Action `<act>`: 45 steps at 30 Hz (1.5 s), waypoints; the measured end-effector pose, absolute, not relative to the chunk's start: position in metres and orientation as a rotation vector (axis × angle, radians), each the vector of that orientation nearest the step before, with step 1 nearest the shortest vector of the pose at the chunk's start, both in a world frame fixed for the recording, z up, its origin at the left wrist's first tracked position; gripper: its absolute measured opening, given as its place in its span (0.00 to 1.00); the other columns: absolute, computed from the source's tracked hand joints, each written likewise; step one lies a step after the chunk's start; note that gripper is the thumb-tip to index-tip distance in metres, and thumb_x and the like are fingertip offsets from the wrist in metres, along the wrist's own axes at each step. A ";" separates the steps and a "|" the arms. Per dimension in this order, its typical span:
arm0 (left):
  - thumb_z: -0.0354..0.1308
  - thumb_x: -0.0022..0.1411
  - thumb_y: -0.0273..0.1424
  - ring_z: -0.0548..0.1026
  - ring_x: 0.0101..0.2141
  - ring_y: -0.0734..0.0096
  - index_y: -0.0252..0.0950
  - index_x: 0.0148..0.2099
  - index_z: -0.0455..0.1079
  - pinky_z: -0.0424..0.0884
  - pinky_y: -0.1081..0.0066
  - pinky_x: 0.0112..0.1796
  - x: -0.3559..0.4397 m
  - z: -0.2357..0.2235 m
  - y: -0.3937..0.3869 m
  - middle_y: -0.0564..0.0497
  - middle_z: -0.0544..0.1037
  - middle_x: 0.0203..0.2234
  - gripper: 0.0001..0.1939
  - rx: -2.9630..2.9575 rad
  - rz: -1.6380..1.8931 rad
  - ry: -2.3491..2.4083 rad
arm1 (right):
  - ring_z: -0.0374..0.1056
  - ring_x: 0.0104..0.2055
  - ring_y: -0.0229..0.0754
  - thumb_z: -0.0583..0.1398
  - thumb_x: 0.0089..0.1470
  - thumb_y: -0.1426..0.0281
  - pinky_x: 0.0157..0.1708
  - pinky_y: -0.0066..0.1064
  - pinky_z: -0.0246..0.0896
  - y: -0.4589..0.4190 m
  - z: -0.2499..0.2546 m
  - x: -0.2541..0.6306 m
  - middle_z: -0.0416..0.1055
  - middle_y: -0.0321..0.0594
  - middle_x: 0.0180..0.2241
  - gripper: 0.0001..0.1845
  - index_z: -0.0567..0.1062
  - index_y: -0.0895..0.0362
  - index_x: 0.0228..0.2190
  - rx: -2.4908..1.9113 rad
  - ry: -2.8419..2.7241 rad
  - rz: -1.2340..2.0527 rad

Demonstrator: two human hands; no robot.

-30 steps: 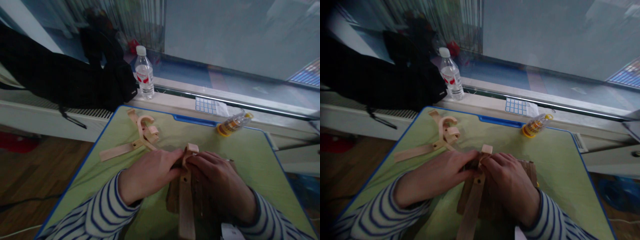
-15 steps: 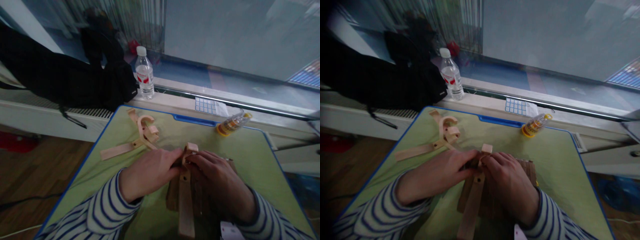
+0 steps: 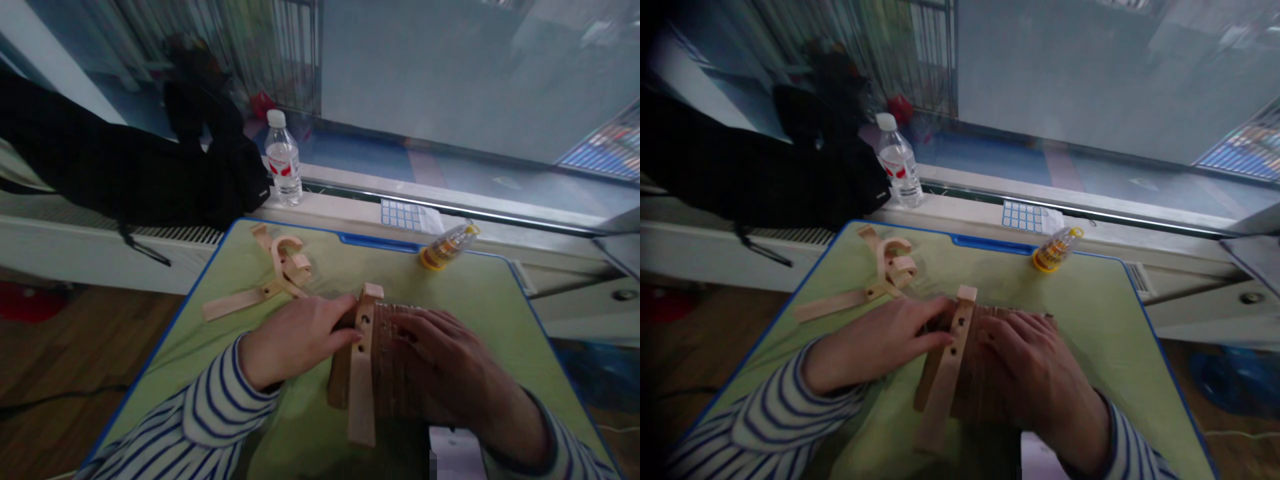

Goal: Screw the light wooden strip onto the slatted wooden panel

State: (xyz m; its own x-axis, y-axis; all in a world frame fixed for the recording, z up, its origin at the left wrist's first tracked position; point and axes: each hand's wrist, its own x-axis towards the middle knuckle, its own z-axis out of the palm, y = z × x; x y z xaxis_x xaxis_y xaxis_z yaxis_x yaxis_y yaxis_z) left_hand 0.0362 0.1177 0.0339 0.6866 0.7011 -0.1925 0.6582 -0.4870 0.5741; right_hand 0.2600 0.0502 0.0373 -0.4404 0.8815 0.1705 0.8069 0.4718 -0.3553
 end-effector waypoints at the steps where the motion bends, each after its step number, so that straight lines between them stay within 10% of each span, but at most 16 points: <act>1: 0.52 0.65 0.41 0.77 0.34 0.63 0.38 0.46 0.66 0.66 0.71 0.30 0.036 0.034 0.117 0.49 0.77 0.33 0.13 2.284 0.082 1.047 | 0.71 0.44 0.44 0.54 0.60 0.71 0.43 0.39 0.67 0.044 0.037 0.267 0.75 0.45 0.44 0.13 0.70 0.55 0.46 -1.431 -2.382 0.282; 11: 0.46 0.69 0.36 0.75 0.35 0.67 0.37 0.41 0.71 0.69 0.67 0.37 0.021 0.038 0.111 0.51 0.77 0.32 0.14 2.435 0.296 1.171 | 0.76 0.37 0.42 0.56 0.57 0.58 0.33 0.29 0.74 -0.048 0.025 0.345 0.78 0.39 0.39 0.14 0.74 0.49 0.41 -1.899 -1.925 0.117; 15: 0.48 0.68 0.32 0.72 0.49 0.64 0.38 0.51 0.69 0.70 0.62 0.49 0.010 0.017 0.096 0.45 0.72 0.50 0.13 2.559 0.569 0.959 | 0.77 0.32 0.45 0.56 0.54 0.52 0.20 0.26 0.72 -0.080 0.007 0.368 0.79 0.40 0.37 0.19 0.76 0.50 0.41 -2.067 -1.688 0.110; 23: 0.47 0.63 0.24 0.57 0.62 0.60 0.39 0.65 0.51 0.61 0.52 0.58 0.002 -0.027 0.073 0.41 0.59 0.62 0.29 2.561 0.701 0.695 | 0.77 0.33 0.47 0.55 0.54 0.51 0.25 0.27 0.74 -0.099 -0.011 0.375 0.80 0.42 0.35 0.21 0.78 0.52 0.37 -2.063 -1.629 0.093; 32: 0.62 0.48 0.42 0.53 0.63 0.47 0.36 0.67 0.43 0.57 0.45 0.58 0.005 -0.038 0.075 0.35 0.56 0.63 0.49 2.605 0.640 0.505 | 0.76 0.37 0.45 0.57 0.56 0.56 0.32 0.30 0.73 -0.081 -0.032 0.372 0.78 0.43 0.41 0.18 0.75 0.53 0.43 -2.077 -1.747 0.247; 36: 0.60 0.52 0.42 0.55 0.62 0.48 0.35 0.67 0.43 0.58 0.45 0.58 0.005 -0.041 0.082 0.34 0.58 0.62 0.46 2.670 0.634 0.463 | 0.74 0.27 0.41 0.56 0.56 0.57 0.20 0.28 0.69 -0.074 -0.037 0.369 0.76 0.45 0.41 0.20 0.73 0.54 0.47 -2.077 -1.810 0.328; 45: 0.59 0.55 0.40 0.61 0.60 0.51 0.33 0.65 0.48 0.65 0.49 0.55 0.009 -0.043 0.082 0.35 0.65 0.58 0.40 2.732 0.711 0.463 | 0.76 0.37 0.42 0.59 0.54 0.57 0.34 0.28 0.74 -0.069 -0.052 0.381 0.76 0.43 0.42 0.21 0.73 0.53 0.47 -1.976 -1.966 0.236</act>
